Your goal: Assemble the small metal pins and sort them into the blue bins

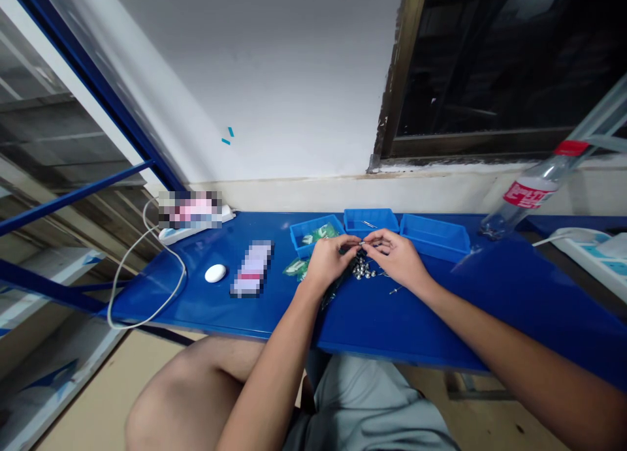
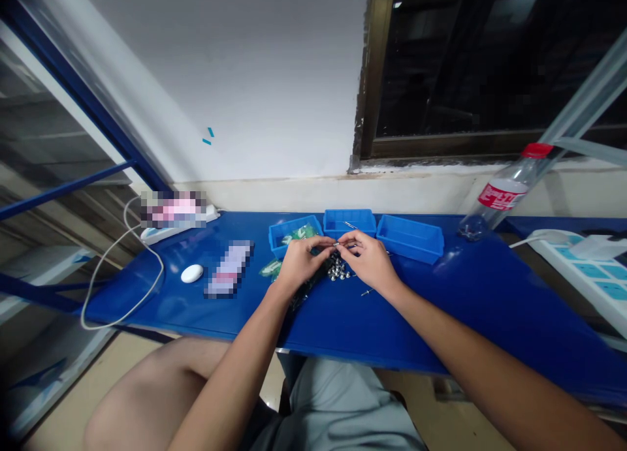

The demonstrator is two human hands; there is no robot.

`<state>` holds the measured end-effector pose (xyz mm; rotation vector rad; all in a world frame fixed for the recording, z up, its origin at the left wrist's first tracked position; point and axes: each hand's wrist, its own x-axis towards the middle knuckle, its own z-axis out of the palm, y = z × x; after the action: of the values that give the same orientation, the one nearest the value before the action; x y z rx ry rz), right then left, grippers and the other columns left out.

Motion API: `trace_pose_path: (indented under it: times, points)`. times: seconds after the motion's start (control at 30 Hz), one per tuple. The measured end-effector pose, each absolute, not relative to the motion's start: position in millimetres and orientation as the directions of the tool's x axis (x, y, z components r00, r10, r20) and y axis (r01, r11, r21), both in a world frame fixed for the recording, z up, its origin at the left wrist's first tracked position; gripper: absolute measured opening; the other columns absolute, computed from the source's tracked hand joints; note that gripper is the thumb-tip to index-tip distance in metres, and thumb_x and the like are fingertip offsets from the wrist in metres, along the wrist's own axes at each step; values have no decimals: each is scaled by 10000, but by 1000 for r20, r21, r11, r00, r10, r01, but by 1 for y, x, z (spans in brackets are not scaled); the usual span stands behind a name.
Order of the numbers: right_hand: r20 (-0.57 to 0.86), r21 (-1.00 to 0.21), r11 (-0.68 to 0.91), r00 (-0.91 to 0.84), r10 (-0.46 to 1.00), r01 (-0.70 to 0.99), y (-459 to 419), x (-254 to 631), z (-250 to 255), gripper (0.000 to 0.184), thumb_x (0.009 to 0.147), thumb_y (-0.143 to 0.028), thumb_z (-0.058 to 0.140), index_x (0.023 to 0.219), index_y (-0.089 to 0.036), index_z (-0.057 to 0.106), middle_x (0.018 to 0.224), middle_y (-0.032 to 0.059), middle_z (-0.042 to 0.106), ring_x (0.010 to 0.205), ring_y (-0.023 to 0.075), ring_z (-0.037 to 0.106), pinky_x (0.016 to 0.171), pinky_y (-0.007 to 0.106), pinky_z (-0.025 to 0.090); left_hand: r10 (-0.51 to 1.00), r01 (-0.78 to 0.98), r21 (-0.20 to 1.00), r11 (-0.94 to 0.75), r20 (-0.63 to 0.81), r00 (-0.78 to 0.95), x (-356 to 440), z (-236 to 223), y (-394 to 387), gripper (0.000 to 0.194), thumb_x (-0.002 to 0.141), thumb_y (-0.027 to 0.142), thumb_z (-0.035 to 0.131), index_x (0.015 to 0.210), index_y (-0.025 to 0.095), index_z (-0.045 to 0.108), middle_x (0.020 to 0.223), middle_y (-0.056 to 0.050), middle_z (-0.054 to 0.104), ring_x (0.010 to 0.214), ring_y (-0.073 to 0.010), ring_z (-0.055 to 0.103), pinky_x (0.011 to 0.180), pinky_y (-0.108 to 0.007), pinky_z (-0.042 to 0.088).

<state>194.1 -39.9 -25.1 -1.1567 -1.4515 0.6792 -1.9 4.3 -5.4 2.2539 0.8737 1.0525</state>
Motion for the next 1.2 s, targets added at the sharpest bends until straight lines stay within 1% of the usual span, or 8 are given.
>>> trace_pose_path:
  times: [0.27,0.4,0.5,0.57,0.7,0.9,1.03,1.2]
  points:
    - [513,-752,431,32,858,498,-43,196,-19,159,924,-374,696,959,-223,735,1026,70,767,779,205,730,769,375,639,705,290,670,-684,503,500,-2,-2,2,211,966,178,689,1167,216,742,1106,-40,827,1038,-213,796,947,-326,618]
    - [543,-725,449,33,839,522,-45,194,-15,205,932,-362,681,1081,-227,723,1046,79,768,770,209,722,755,378,637,709,295,672,-680,498,500,-3,0,1,277,978,197,679,1253,226,697,1105,-38,828,1061,-220,787,944,-349,614]
    - [611,-611,494,-29,791,618,-45,201,-6,261,969,-313,619,1202,-245,714,1061,77,760,821,227,710,820,406,617,701,292,667,-685,494,514,-3,1,1,302,998,205,646,1299,225,668,1130,-42,822,1046,-206,784,926,-342,617]
    - [664,-504,498,-53,746,706,-42,215,0,243,989,-276,566,1165,-250,732,1055,82,750,889,248,702,874,419,590,701,303,664,-683,480,527,-3,2,1,290,1012,216,619,1297,221,670,1149,-52,815,1050,-209,781,922,-343,619]
    - [683,-343,269,42,729,900,-34,253,0,236,952,-251,564,1112,-195,729,1019,124,753,1007,316,676,948,463,528,706,375,620,-690,460,539,-3,2,0,229,1028,264,589,1206,213,724,1159,-64,808,1074,-233,767,942,-358,612]
    - [451,-281,-33,163,878,959,-32,274,-11,261,981,-382,546,912,-220,740,808,90,771,746,287,687,670,372,448,684,416,567,-711,420,596,-3,0,-2,231,1025,281,579,1166,197,742,1180,-78,796,1086,-244,751,920,-349,608]
    - [412,-233,-49,144,900,971,-33,272,-9,396,1029,-461,490,820,-236,739,771,95,768,665,278,661,619,371,402,680,428,552,-715,409,609,-3,-3,-1,243,1016,286,593,1196,200,733,1209,-79,787,1107,-252,744,939,-358,603]
    - [627,-220,140,30,778,965,-35,267,-5,287,1022,-384,535,902,-223,739,879,117,764,905,325,665,816,445,505,677,438,530,-726,443,588,-3,-6,2,297,1007,165,535,1240,206,715,1237,-74,778,1140,-249,733,1001,-381,581]
